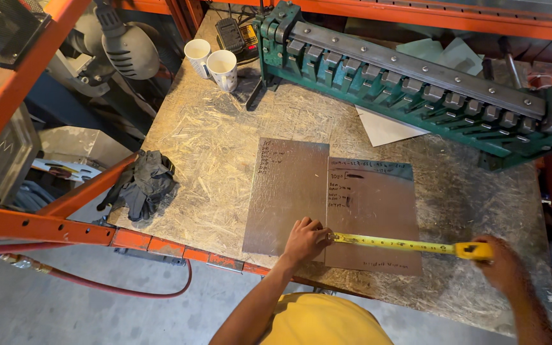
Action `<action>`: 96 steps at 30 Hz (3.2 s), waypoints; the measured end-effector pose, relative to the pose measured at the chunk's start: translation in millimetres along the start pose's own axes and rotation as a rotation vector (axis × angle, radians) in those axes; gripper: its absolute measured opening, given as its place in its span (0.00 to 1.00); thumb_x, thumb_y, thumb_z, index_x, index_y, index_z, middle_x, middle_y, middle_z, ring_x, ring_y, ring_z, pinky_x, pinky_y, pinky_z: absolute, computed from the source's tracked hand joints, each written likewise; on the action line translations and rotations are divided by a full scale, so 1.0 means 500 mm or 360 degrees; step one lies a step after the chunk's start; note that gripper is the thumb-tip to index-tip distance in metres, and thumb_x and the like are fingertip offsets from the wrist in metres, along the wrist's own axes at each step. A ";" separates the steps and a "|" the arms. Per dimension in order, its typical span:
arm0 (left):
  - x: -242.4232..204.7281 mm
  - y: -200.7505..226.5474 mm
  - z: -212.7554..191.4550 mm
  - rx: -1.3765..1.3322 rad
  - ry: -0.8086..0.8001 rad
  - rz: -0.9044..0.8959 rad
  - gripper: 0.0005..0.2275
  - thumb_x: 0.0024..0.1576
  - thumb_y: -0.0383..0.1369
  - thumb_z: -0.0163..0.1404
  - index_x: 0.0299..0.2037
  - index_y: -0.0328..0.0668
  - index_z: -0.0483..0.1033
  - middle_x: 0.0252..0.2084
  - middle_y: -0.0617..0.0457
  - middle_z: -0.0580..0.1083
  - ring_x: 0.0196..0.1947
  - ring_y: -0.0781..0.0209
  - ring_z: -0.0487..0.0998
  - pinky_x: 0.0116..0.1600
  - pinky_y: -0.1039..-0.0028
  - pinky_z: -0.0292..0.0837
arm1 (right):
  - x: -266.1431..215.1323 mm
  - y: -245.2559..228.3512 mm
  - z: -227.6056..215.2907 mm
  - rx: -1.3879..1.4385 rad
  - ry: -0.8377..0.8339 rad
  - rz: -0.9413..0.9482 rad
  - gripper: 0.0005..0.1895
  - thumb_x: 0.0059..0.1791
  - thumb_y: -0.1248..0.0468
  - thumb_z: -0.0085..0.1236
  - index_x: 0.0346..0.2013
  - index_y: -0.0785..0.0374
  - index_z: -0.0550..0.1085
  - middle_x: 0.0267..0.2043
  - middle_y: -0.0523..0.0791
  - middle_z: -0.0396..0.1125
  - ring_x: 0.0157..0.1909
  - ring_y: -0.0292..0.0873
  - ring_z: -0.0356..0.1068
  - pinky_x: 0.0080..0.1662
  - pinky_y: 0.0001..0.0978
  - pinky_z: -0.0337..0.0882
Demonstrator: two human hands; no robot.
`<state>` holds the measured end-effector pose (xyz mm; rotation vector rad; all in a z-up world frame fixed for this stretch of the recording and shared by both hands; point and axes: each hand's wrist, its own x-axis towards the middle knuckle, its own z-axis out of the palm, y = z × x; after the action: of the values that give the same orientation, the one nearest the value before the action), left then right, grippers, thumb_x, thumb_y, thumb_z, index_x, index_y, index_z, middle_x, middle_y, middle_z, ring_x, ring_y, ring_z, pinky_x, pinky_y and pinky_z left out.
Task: The person repeatedly measures two metal sheets on a workbench using a yellow tape measure. They extend and retract the tape measure across the sheets multiple times, checking dimensions without marking or cutting the material.
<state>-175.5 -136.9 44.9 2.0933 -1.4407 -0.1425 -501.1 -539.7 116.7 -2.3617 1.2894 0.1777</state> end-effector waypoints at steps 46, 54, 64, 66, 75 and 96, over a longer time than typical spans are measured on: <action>0.025 0.020 -0.016 -0.0366 0.0142 -0.0045 0.14 0.58 0.36 0.64 0.52 0.46 0.82 0.44 0.50 0.75 0.45 0.53 0.72 0.50 0.62 0.74 | -0.059 -0.234 0.060 0.0145 -0.0106 -0.0327 0.31 0.42 0.72 0.72 0.59 0.51 0.79 0.60 0.46 0.73 0.57 0.48 0.76 0.56 0.45 0.81; 0.030 0.049 -0.023 -0.0417 0.0148 0.0022 0.16 0.57 0.39 0.65 0.54 0.47 0.83 0.46 0.50 0.75 0.44 0.53 0.72 0.46 0.63 0.72 | -0.118 -0.442 0.167 0.0542 -0.0256 -0.0729 0.39 0.39 0.72 0.74 0.62 0.43 0.76 0.60 0.47 0.73 0.51 0.45 0.78 0.45 0.33 0.85; -0.035 0.024 -0.065 -0.0580 0.0035 -0.0378 0.06 0.60 0.35 0.60 0.45 0.53 0.83 0.40 0.49 0.74 0.43 0.45 0.77 0.48 0.62 0.75 | -0.140 -0.526 0.228 0.1252 -0.0476 -0.0550 0.44 0.38 0.76 0.79 0.66 0.64 0.69 0.63 0.62 0.67 0.66 0.67 0.69 0.62 0.55 0.72; -0.036 0.004 -0.044 -0.0528 -0.0076 -0.0634 0.08 0.60 0.44 0.60 0.40 0.53 0.85 0.37 0.46 0.75 0.38 0.41 0.79 0.45 0.59 0.76 | -0.127 -0.535 0.251 0.1195 -0.0366 -0.0417 0.41 0.38 0.67 0.83 0.62 0.61 0.71 0.64 0.59 0.68 0.68 0.65 0.67 0.63 0.54 0.72; -0.008 -0.036 -0.023 -0.0695 -0.0114 -0.1101 0.14 0.58 0.54 0.58 0.32 0.59 0.88 0.24 0.49 0.76 0.27 0.46 0.80 0.34 0.62 0.72 | -0.082 -0.552 0.290 0.0896 -0.0126 -0.0535 0.19 0.45 0.58 0.74 0.50 0.54 0.84 0.51 0.47 0.80 0.59 0.49 0.77 0.62 0.43 0.72; -0.072 -0.151 -0.150 0.0351 0.0205 -0.0594 0.23 0.68 0.47 0.41 0.72 0.52 0.67 0.76 0.46 0.63 0.77 0.49 0.58 0.77 0.53 0.46 | 0.010 -0.265 0.307 0.0303 0.0826 -0.0827 0.20 0.55 0.61 0.52 0.59 0.67 0.77 0.70 0.57 0.67 0.73 0.60 0.63 0.71 0.54 0.63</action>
<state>-98.3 -56.8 58.9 2.4875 -1.0178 0.0081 -374.3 -414.8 19.7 -2.5610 0.7857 -0.7224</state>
